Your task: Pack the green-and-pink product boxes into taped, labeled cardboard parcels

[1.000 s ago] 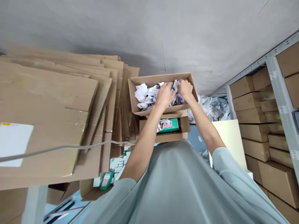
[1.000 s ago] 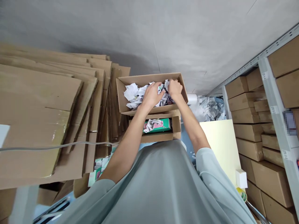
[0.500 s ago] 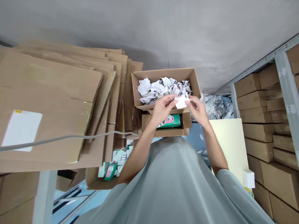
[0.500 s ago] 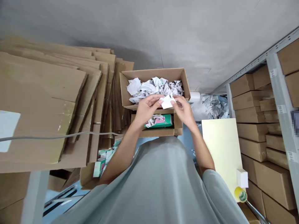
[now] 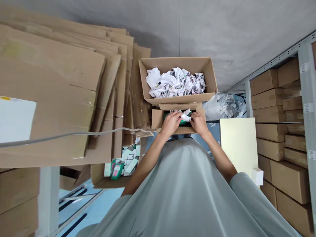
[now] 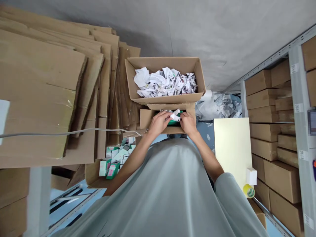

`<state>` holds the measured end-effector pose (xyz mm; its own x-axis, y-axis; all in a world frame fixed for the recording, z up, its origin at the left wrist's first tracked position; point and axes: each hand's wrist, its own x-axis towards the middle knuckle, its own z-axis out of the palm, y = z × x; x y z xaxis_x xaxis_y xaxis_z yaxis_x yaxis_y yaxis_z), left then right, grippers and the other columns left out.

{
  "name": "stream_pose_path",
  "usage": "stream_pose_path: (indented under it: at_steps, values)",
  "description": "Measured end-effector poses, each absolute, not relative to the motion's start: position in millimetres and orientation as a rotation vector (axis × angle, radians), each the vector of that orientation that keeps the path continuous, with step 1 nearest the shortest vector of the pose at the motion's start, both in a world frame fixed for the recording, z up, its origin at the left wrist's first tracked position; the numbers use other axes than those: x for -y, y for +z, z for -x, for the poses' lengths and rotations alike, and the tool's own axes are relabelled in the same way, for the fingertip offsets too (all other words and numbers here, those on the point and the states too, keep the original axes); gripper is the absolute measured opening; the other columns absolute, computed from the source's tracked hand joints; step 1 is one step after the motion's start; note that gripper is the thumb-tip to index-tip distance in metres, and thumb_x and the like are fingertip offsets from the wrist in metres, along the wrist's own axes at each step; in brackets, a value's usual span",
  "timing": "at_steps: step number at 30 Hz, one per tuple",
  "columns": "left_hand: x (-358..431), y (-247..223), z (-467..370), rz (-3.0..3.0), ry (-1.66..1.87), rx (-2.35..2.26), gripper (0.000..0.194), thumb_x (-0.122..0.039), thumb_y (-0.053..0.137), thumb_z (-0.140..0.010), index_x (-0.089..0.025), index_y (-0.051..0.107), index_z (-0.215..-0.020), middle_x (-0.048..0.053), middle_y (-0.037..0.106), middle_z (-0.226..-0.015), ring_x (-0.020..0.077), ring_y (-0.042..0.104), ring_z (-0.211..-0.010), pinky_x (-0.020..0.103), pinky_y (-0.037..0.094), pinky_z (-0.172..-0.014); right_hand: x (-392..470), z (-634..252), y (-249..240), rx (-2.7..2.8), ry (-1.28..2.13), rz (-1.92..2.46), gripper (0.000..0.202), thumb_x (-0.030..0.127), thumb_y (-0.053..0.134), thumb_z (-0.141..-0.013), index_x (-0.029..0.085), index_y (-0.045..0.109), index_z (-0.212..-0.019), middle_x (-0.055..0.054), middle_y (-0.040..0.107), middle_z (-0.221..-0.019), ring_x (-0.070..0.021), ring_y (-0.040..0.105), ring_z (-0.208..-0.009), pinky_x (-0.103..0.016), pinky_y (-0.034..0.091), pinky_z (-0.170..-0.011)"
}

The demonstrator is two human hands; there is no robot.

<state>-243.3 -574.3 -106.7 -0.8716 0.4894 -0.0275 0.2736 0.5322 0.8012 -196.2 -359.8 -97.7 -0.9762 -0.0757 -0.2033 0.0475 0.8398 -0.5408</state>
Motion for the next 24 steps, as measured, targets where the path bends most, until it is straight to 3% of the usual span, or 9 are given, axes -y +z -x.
stream_pose_path:
  at_steps: [7, 14, 19, 24]
  values:
    - [571.9, -118.8, 251.7, -0.856, 0.982, -2.63, 0.039, -0.011, 0.055, -0.106, -0.023, 0.088, -0.124, 0.013, 0.078, -0.119, 0.0315, 0.068, -0.115, 0.047, 0.059, -0.105, 364.5, 184.0, -92.0, -2.941, -0.743, 0.179, 0.049, 0.021, 0.075, -0.104, 0.021, 0.07, -0.153, -0.017, 0.065, -0.161, -0.0383, 0.061, -0.144, -0.058, 0.055, -0.124]
    - [578.9, -125.9, 244.7, -0.89, 1.165, -2.549, 0.036, -0.015, 0.058, -0.107, -0.023, 0.087, -0.127, 0.011, 0.084, -0.129, 0.0298, 0.07, -0.12, 0.048, 0.061, -0.108, 363.2, 186.0, -110.2, -2.852, -0.719, 0.239, 0.03, 0.018, 0.069, -0.108, 0.022, 0.083, -0.133, -0.016, 0.07, -0.158, -0.036, 0.066, -0.142, -0.058, 0.055, -0.126]
    - [601.3, -105.6, 223.7, -0.763, 1.395, -2.68, 0.03, -0.03, 0.061, -0.112, -0.026, 0.085, -0.13, 0.01, 0.082, -0.139, 0.0283, 0.071, -0.129, 0.049, 0.059, -0.118, 357.4, 173.3, -99.5, -2.928, -0.847, 0.233, 0.03, 0.03, 0.073, -0.109, 0.026, 0.083, -0.136, -0.015, 0.069, -0.158, -0.0373, 0.066, -0.142, -0.06, 0.056, -0.124]
    - [634.0, -94.0, 201.7, -0.226, 1.388, -2.976, 0.044, -0.036, 0.06, -0.111, -0.02, 0.072, -0.15, 0.017, 0.068, -0.159, 0.0328, 0.061, -0.151, 0.053, 0.046, -0.133, 338.5, 156.0, -84.1, -3.02, -0.97, 0.145, 0.037, 0.047, 0.065, -0.113, 0.026, 0.08, -0.139, -0.015, 0.069, -0.158, -0.0372, 0.064, -0.146, -0.061, 0.052, -0.127]
